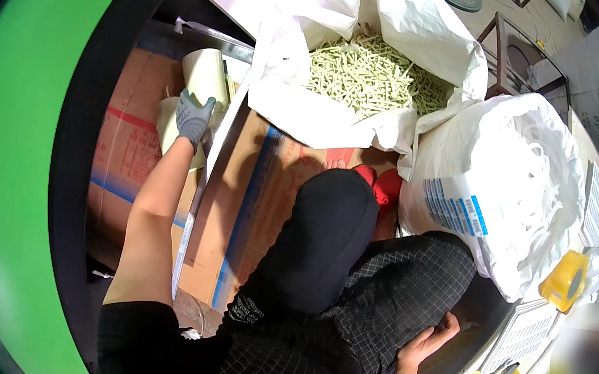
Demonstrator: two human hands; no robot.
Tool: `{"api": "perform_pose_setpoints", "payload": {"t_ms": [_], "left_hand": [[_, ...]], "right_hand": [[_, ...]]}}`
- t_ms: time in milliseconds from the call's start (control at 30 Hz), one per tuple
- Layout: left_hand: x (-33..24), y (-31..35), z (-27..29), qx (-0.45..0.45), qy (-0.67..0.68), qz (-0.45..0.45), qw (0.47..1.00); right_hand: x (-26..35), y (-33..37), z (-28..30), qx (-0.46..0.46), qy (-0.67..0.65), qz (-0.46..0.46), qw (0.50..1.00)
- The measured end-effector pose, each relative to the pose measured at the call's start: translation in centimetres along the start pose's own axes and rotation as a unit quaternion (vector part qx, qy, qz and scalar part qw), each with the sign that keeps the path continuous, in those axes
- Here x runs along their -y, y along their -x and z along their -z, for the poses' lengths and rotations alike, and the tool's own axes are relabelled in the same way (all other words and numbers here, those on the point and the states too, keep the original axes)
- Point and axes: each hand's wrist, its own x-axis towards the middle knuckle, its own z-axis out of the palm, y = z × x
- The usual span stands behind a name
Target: The person applies decorative labels and brand stickers to a large plastic jug, picking stickers from sheets on the table and pressing them onto the jug surface by hand.
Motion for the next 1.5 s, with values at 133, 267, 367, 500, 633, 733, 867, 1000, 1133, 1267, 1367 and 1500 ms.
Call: {"api": "perform_pose_setpoints", "payload": {"t_ms": [133, 267, 367, 500, 633, 733, 867, 1000, 1133, 1267, 1367, 1500], "left_hand": [[-4.5, -5.7, -0.4, -0.013, -0.158, -0.058, 0.986], [-3.5, -12.8, -0.6, 0.025, -0.177, -0.117, 0.977], [-1.5, -16.6, -0.8, 0.154, -0.164, -0.075, 0.971], [-8.7, -13.4, 2.0, 0.232, -0.232, -0.158, 0.931], [-7.2, -5.5, 6.5, 0.298, -0.318, -0.234, 0.869], [-3.8, 0.3, 11.8, 0.137, -0.304, -0.359, 0.872], [-10.2, 8.7, 23.2, -0.023, -0.151, -0.431, 0.889], [-14.9, 20.7, 27.4, 0.084, 0.420, -0.191, 0.883], [-16.0, 27.1, 24.3, 0.183, 0.491, -0.269, 0.808], [-16.8, 31.4, 20.5, 0.403, 0.408, -0.216, 0.790], [-19.4, 32.7, 23.2, 0.102, 0.244, -0.429, 0.864], [-23.9, 35.9, 28.3, 0.271, 0.422, -0.519, 0.692]], "right_hand": [[0.0, 0.2, 0.2, -0.006, -0.005, -0.027, 1.000], [1.2, -0.4, 0.2, 0.008, 0.003, -0.041, 0.999], [1.8, -1.3, -0.3, 0.021, -0.025, -0.042, 0.999], [1.4, -0.1, 0.1, -0.004, -0.041, -0.053, 0.998], [0.5, -0.5, -0.6, -0.017, -0.080, -0.043, 0.996], [1.4, -1.5, -0.6, -0.002, -0.054, -0.037, 0.998], [4.8, -1.8, -0.3, -0.073, 0.063, 0.079, 0.992], [10.0, -2.1, -1.5, 0.047, -0.230, 0.066, 0.970], [14.7, -2.9, -0.3, 0.062, -0.584, 0.010, 0.809], [16.4, -1.6, 3.4, 0.060, -0.572, 0.054, 0.817], [17.0, -0.6, 2.8, 0.021, -0.298, 0.111, 0.948], [19.6, -0.4, 1.2, -0.002, -0.175, 0.151, 0.973]]}}
